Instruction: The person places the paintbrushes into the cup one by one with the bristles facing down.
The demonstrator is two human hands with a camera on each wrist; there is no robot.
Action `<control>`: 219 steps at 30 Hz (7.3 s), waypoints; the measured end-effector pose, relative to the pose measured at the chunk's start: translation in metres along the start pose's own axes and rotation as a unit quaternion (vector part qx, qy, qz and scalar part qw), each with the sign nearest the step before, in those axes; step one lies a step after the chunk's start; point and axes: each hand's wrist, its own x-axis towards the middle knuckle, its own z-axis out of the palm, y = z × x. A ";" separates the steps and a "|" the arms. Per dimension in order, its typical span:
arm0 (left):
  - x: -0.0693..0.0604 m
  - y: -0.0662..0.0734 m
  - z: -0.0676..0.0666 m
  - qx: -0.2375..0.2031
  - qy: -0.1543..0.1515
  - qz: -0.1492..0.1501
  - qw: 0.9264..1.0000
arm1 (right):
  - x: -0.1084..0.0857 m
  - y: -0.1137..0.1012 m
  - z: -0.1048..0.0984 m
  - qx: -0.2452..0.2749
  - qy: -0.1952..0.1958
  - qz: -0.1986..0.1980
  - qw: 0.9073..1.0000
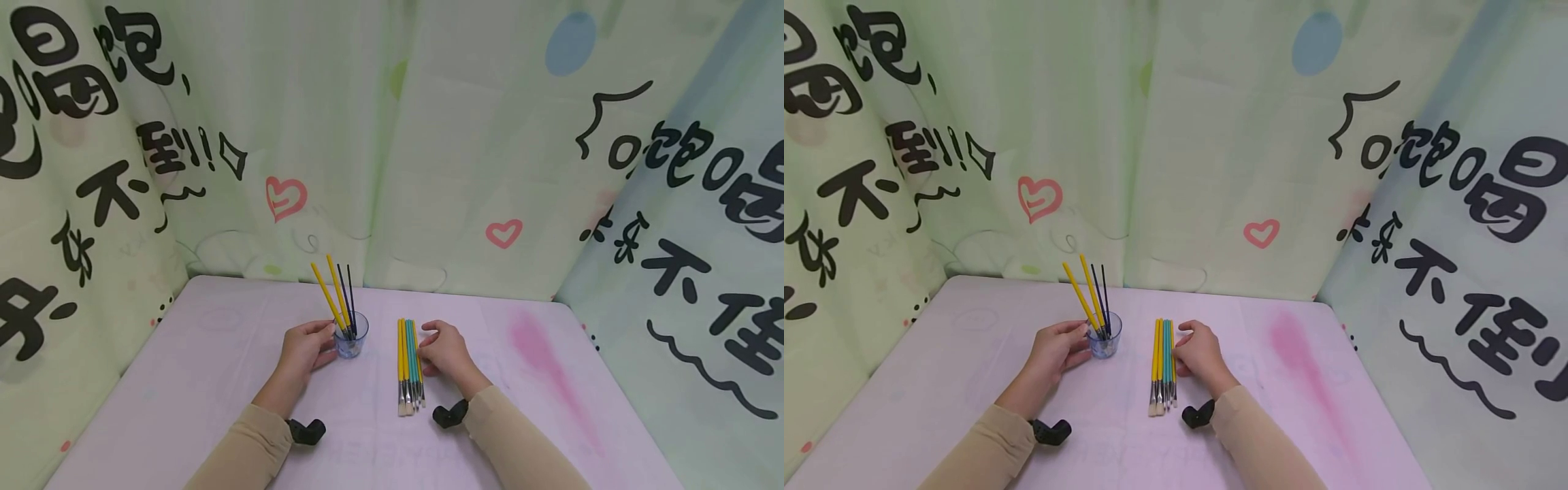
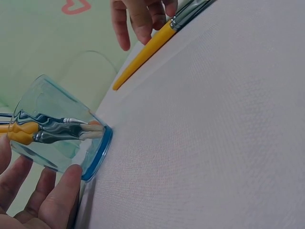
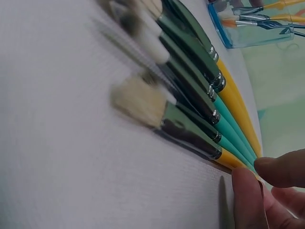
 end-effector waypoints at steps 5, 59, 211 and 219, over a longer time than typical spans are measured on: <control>0.001 0.000 0.000 -0.001 -0.001 0.000 1.000 | 0.000 -0.001 0.000 -0.015 -0.008 -0.009 1.000; 0.002 -0.001 -0.001 0.002 -0.002 -0.005 1.000 | -0.005 -0.015 -0.003 -0.111 -0.027 0.010 0.993; 0.003 -0.001 0.000 0.009 0.008 0.002 1.000 | -0.001 -0.086 0.066 0.136 0.038 -0.228 0.963; 0.003 0.000 0.001 0.000 0.008 0.002 1.000 | -0.005 -0.074 0.055 0.163 0.026 -0.216 0.962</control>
